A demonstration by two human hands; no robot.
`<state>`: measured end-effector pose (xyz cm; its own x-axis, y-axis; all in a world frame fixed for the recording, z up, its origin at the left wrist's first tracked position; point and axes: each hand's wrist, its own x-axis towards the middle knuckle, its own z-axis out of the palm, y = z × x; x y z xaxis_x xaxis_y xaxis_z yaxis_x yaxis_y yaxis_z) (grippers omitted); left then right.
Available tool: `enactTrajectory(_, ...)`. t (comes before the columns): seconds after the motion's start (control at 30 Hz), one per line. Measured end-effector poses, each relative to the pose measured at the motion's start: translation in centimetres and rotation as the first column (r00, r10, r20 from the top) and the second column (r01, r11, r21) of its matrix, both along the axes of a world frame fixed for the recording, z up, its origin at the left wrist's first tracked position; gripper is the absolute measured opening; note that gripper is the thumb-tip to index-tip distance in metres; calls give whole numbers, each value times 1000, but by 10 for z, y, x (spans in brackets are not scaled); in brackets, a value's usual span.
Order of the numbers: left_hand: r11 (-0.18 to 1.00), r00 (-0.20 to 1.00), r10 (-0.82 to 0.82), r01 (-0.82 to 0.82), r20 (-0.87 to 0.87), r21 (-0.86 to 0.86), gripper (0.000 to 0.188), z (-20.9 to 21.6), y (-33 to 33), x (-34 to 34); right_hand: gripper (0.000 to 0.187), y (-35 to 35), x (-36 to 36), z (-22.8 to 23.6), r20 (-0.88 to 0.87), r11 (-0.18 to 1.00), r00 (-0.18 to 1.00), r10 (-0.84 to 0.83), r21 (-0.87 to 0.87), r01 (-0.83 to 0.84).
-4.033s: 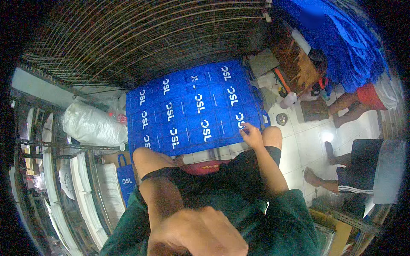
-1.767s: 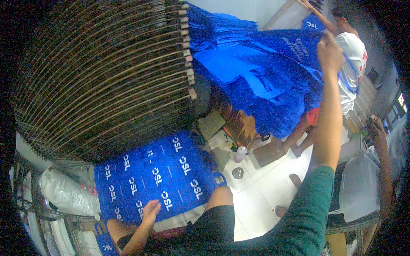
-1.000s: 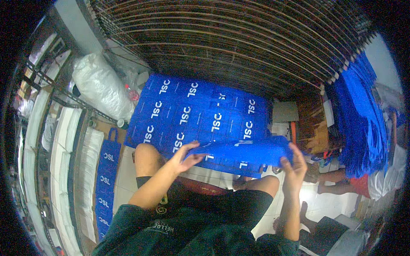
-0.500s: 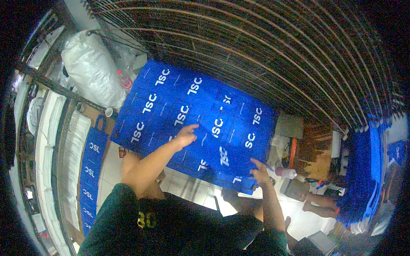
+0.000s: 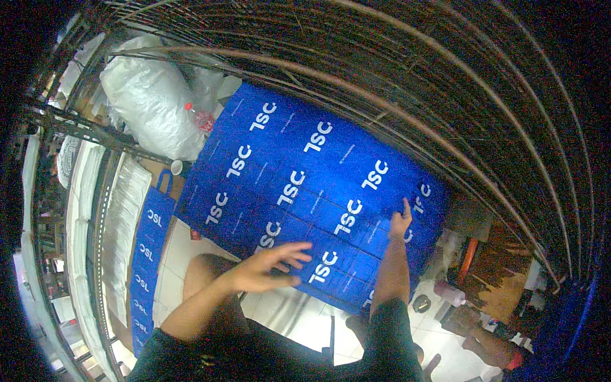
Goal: The person sits on the floor and repeatedly folds blue tote bags with 'TSC' branding. They pick up a bag, fold it in half, and place it on a growing stack. The person occasionally touches their face and later stands up to walk around the room.
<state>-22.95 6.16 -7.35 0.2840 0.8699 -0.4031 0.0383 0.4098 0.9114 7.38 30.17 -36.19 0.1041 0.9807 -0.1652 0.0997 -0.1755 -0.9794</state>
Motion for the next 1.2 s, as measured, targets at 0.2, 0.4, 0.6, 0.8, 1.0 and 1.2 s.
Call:
enactTrajectory(0.2,974,845,-74,175,-529,143,61,-35,22,1,62,44,28,-40,254,982,963,96,135,-133)
enactTrajectory(0.4,948,748,-140,289,-649,129,58,-43,32,3,64,59,26,-38,309,974,946,100,161,-156)
enactTrajectory(0.6,925,716,-166,351,-678,145,59,-52,27,7,63,52,18,-35,245,980,962,122,121,-155)
enactTrajectory(0.8,921,672,-233,384,-703,61,60,-42,34,10,68,51,21,-62,323,991,947,9,125,-52)
enactTrajectory(1.0,914,684,-246,400,-686,72,60,-41,38,12,74,55,34,-86,375,997,927,-15,77,-15)
enactTrajectory(1.2,915,691,-254,398,-677,63,62,-48,35,10,82,31,0,-25,721,959,672,-170,-35,280)
